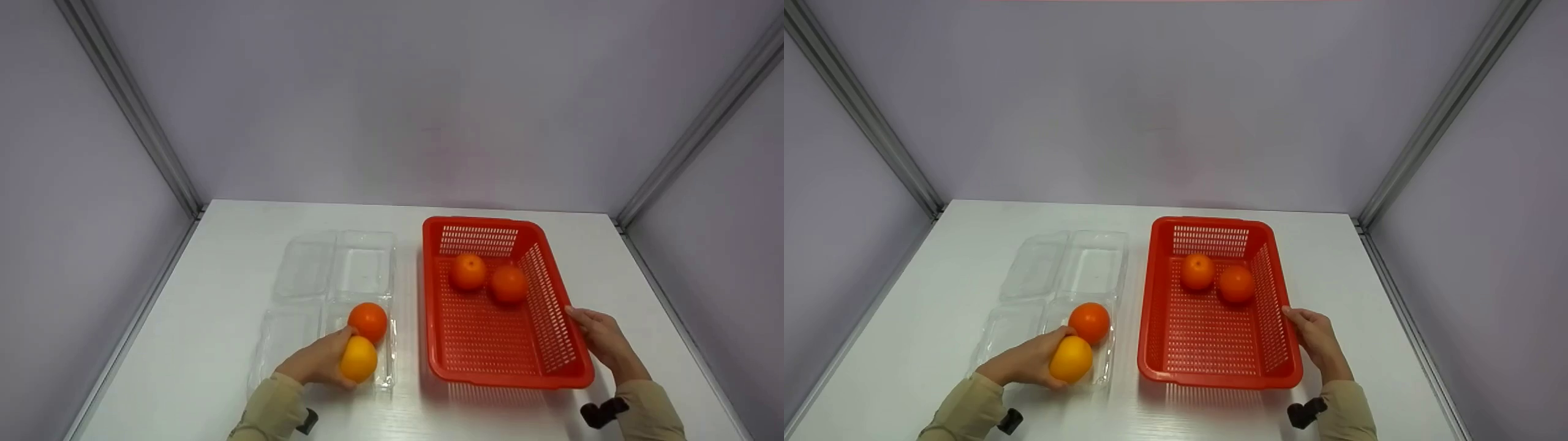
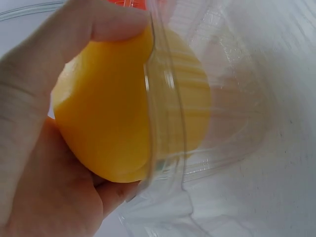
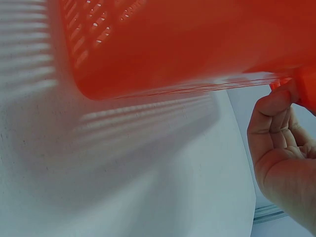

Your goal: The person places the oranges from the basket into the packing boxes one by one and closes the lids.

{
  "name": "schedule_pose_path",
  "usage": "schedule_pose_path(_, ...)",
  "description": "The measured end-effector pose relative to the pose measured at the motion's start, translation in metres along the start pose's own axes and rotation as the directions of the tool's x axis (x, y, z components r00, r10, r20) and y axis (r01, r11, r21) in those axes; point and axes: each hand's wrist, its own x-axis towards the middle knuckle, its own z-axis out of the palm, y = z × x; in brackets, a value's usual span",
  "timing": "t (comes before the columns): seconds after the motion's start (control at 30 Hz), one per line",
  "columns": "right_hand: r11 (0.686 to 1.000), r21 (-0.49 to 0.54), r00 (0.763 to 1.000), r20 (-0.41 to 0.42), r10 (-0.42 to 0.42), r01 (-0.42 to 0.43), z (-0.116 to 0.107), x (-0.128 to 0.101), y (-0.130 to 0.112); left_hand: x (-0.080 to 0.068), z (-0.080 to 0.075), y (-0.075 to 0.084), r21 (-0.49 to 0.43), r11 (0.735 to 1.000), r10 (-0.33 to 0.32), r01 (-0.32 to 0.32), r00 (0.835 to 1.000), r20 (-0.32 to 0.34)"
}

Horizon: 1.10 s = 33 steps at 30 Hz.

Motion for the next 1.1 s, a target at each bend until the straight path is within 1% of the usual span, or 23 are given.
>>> schedule_pose_path(0.17, 1.000, 0.013, 1.000, -0.004, 0.011, -0.011, 0.000, -0.001, -0.001, 0.001, 0.001, 0.000, -0.010, 1.000, -0.004, 0.004, 1.000, 0.007)
schedule_pose_path(0.37, 1.000, 0.018, 1.000, 0.004, 0.006, -0.006, 0.000, -0.001, -0.002, 0.003, 0.003, 0.003, -0.026, 0.998, -0.054, 0.054, 0.998, 0.011)
schedule_pose_path(0.5, 1.000, 0.025, 1.000, -0.002, 0.016, -0.016, 0.000, 0.000, -0.001, 0.003, 0.003, 0.004, -0.039, 0.997, -0.069, 0.070, 0.998, 0.013)
schedule_pose_path(0.7, 0.999, 0.021, 0.999, -0.003, 0.034, -0.034, -0.002, 0.002, -0.001, 0.002, 0.003, 0.005, -0.043, 0.997, -0.070, 0.070, 0.997, 0.011)
schedule_pose_path(0.8, 1.000, 0.004, 1.000, -0.011, 0.024, -0.023, -0.003, 0.003, -0.001, 0.002, 0.004, 0.006, -0.043, 0.997, -0.065, 0.065, 0.998, 0.012)
schedule_pose_path(0.93, 1.000, -0.027, 1.000, -0.016, 0.001, -0.001, -0.003, 0.002, -0.002, 0.003, 0.005, 0.008, -0.032, 0.999, -0.042, 0.043, 0.999, 0.018)
schedule_pose_path(1.1, 0.997, -0.071, 1.000, -0.022, -0.005, 0.004, -0.002, 0.000, -0.004, 0.002, 0.005, 0.010, -0.025, 0.999, -0.042, 0.043, 0.999, 0.019)
